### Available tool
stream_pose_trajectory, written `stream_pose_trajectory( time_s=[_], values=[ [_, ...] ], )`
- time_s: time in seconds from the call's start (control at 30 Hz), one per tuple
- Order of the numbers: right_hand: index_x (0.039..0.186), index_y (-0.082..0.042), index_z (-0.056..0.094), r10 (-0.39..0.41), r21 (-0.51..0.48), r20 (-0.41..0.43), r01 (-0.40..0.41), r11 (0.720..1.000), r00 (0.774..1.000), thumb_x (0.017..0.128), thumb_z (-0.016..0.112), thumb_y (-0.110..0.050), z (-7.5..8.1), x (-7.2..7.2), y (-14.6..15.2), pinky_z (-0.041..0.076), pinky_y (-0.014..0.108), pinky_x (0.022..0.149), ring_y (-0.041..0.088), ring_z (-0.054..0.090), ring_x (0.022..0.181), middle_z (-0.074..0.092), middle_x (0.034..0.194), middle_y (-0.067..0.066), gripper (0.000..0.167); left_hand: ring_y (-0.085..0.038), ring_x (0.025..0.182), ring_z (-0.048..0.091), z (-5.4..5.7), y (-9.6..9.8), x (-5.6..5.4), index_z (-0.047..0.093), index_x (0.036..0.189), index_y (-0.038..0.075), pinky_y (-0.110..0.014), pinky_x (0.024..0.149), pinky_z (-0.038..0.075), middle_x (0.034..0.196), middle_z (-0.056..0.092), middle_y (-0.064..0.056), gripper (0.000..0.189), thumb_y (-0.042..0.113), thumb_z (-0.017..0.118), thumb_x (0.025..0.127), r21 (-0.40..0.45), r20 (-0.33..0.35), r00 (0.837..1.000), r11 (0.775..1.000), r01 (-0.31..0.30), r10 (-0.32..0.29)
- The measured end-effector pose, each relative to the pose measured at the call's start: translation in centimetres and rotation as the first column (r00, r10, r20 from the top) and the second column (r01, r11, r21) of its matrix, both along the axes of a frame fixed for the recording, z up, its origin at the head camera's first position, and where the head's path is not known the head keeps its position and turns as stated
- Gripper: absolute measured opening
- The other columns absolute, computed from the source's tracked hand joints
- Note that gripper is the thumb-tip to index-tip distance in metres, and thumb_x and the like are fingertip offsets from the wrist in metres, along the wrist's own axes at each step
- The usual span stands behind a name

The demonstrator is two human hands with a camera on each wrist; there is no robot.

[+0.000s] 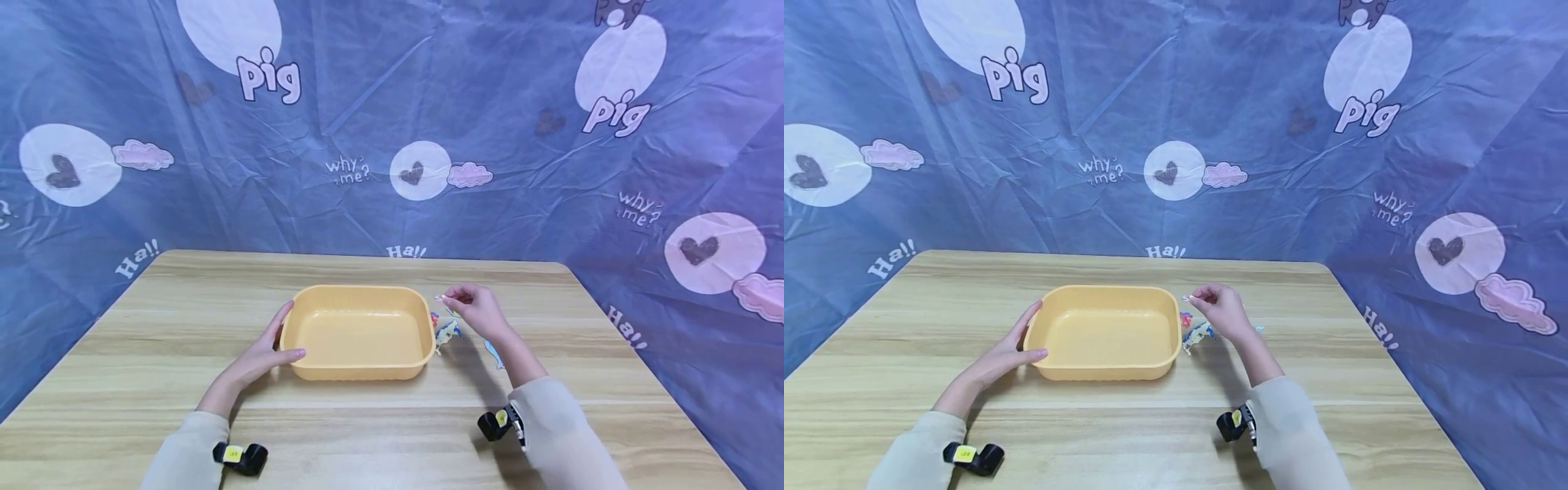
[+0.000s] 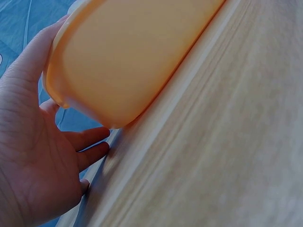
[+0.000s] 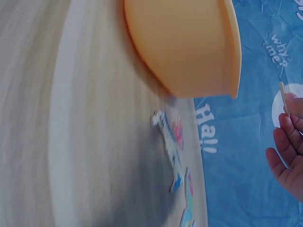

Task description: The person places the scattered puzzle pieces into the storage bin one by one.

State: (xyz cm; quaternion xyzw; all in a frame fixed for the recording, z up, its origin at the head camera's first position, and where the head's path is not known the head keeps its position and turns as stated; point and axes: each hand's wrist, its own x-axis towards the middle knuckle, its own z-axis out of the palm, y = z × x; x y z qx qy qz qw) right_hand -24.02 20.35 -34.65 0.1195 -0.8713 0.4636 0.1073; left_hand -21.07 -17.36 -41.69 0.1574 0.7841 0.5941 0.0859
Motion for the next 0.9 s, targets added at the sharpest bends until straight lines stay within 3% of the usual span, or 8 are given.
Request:
stream_pose_trajectory(
  time_s=[0.37, 0.9],
  values=[
    [0.081, 0.0, 0.063, 0.018, 0.004, -0.005, -0.017, 1.0, 1.0, 0.077, 0.064, -0.01, 0.9, -0.9, -3.0, 0.046, 0.026, 0.061, 0.016, 0.054, 0.066, 0.06, 0.073, 0.006, 0.011, -0.037, 0.124, 0.01, -0.1, 0.0, 0.0, 0.003, 0.139, 0.025, -0.057, 0.095, 0.003, 0.139, 0.008, -0.023, 0.09, 0.022, 0.066, 0.075, 0.008, 0.006, 1.0, 1.0, 0.0, 0.0],
    [0.078, 0.001, 0.062, 0.105, -0.028, -0.029, -0.106, 0.994, 0.994, 0.076, 0.064, -0.006, 1.3, -2.4, -8.0, 0.043, 0.023, 0.054, 0.014, 0.051, 0.061, 0.058, 0.068, 0.005, 0.007, -0.036, 0.125, 0.01, -0.2, 0.1, 0.0, 0.003, 0.139, 0.026, -0.056, 0.095, 0.002, 0.139, 0.007, -0.023, 0.091, 0.022, 0.066, 0.075, 0.011, 0.016, 1.0, 1.0, -0.007, 0.007]
  ],
)
